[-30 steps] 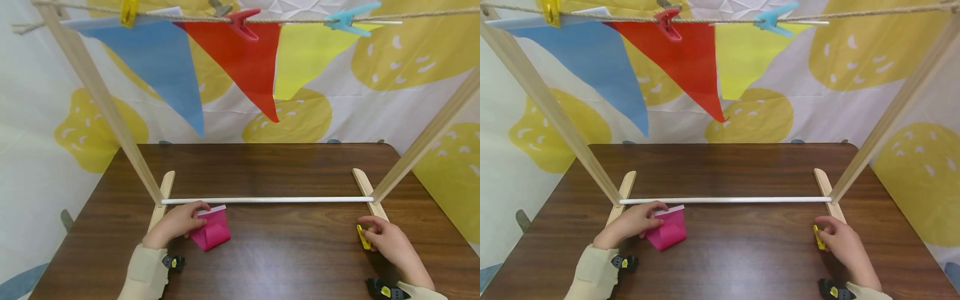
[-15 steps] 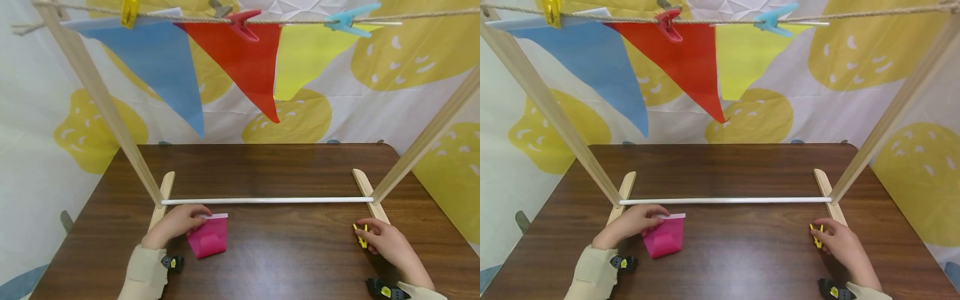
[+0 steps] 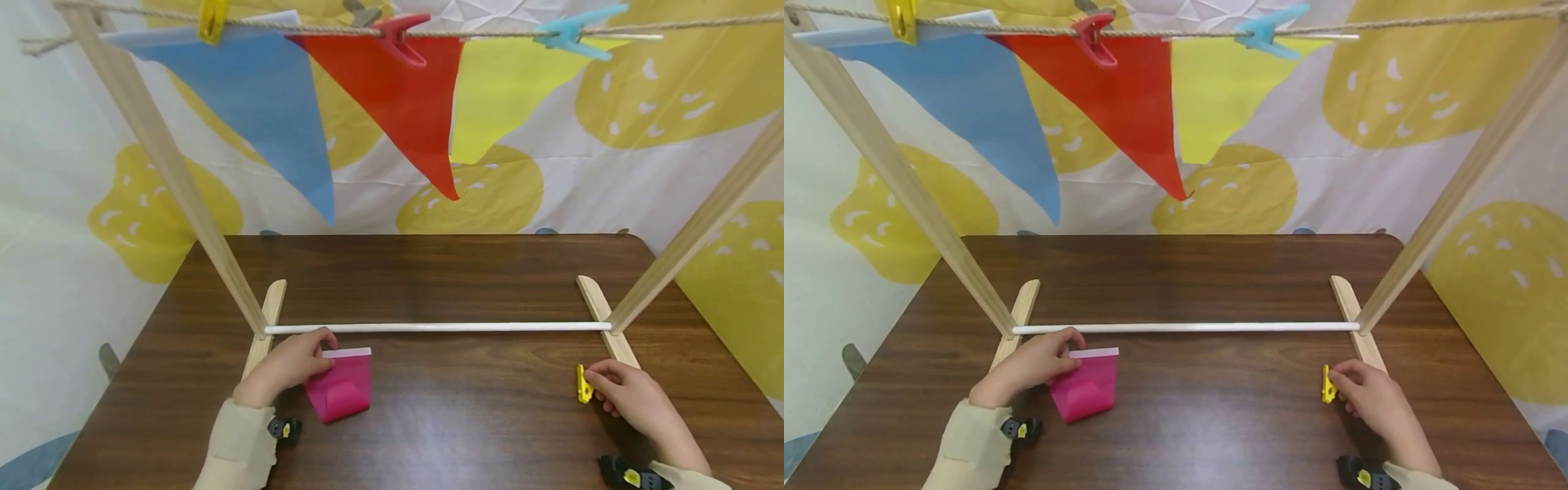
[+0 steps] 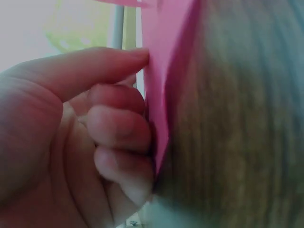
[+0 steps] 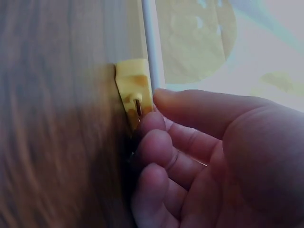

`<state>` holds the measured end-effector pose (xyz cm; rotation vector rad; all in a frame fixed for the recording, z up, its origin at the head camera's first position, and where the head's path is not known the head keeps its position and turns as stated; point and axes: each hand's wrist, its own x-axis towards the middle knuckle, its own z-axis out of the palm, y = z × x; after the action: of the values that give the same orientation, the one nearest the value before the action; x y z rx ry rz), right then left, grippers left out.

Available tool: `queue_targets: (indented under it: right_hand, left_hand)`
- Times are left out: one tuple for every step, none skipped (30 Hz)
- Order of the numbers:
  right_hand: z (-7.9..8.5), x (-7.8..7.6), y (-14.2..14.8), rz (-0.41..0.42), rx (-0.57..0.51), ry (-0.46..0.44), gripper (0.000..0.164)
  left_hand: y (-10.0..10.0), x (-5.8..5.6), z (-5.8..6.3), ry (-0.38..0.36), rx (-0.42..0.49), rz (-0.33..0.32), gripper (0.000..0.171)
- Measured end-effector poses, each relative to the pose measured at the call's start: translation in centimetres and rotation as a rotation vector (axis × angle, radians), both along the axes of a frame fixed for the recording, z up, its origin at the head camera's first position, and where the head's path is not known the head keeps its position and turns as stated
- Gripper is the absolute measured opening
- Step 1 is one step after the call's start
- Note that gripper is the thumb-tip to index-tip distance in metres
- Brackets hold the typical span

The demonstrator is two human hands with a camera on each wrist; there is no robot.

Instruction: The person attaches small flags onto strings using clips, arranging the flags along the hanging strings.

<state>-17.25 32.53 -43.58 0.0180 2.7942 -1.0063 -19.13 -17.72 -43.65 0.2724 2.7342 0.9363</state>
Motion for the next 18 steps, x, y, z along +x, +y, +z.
queue_targets:
  right_hand:
    - [0.0, 0.0, 0.0, 0.003, -0.002, 0.004, 0.035]
    - [-0.1, 0.0, 0.0, 0.005, -0.004, 0.007, 0.034]
    - [-0.2, 0.0, 0.0, 0.006, -0.003, 0.007, 0.033]
    - [-0.2, 0.0, 0.0, 0.001, -0.002, 0.006, 0.032]
    - [-0.2, 0.0, 0.0, 0.0, 0.001, 0.006, 0.032]
    - [-0.2, 0.0, 0.0, 0.002, 0.004, 0.007, 0.031]
    - [-0.2, 0.0, 0.0, 0.0, 0.004, 0.005, 0.032]
    - [-0.2, 0.0, 0.0, -0.003, 0.007, 0.004, 0.032]
    - [-0.2, 0.0, 0.0, -0.005, 0.007, 0.003, 0.033]
    - [-0.2, 0.0, 0.0, -0.005, 0.006, 0.003, 0.034]
    - [-0.2, 0.0, 0.0, -0.007, 0.007, 0.001, 0.035]
    - [-0.1, 0.0, 0.0, -0.009, 0.007, -0.004, 0.037]
    - [-0.1, -0.1, 0.0, -0.013, 0.006, -0.009, 0.038]
    - [-0.1, -0.1, 0.0, -0.014, 0.005, -0.009, 0.039]
    - [-0.1, -0.1, 0.0, -0.013, 0.003, -0.01, 0.04]
    - [-0.1, -0.1, 0.0, -0.014, 0.003, -0.009, 0.041]
    - [0.0, -0.2, 0.0, -0.015, 0.003, -0.008, 0.042]
    - [0.0, -0.2, 0.0, -0.015, 0.002, -0.005, 0.043]
  left_hand:
    - [0.0, 0.0, 0.0, 0.007, -0.025, 0.012, 0.02]
    - [0.0, 0.1, 0.1, 0.011, -0.048, 0.026, 0.02]
    - [0.0, 0.1, 0.2, 0.013, -0.069, 0.038, 0.02]
    - [0.1, 0.1, 0.2, 0.016, -0.088, 0.048, 0.02]
    - [0.1, 0.2, 0.4, 0.022, -0.111, 0.06, 0.02]
    - [0.1, 0.2, 0.4, 0.031, -0.135, 0.071, 0.021]
    - [0.1, 0.2, 0.5, 0.041, -0.159, 0.083, 0.023]
    - [0.1, 0.3, 0.6, 0.049, -0.18, 0.097, 0.024]
    - [0.1, 0.3, 0.7, 0.058, -0.2, 0.109, 0.025]
    - [0.1, 0.4, 0.8, 0.064, -0.217, 0.122, 0.027]
    - [0.0, 0.4, 0.8, 0.07, -0.232, 0.133, 0.028]
    - [0.0, 0.5, 0.9, 0.073, -0.241, 0.141, 0.028]
    - [0.0, 0.5, 0.9, 0.067, -0.242, 0.146, 0.028]
    - [0.0, 0.6, 0.9, 0.061, -0.241, 0.147, 0.028]
    - [-0.1, 0.6, 1.0, 0.053, -0.238, 0.147, 0.028]
    - [-0.1, 0.6, 1.0, 0.045, -0.235, 0.146, 0.028]
    - [-0.1, 0.7, 1.1, 0.039, -0.229, 0.145, 0.028]
    - [-0.1, 0.7, 1.1, 0.033, -0.223, 0.142, 0.028]
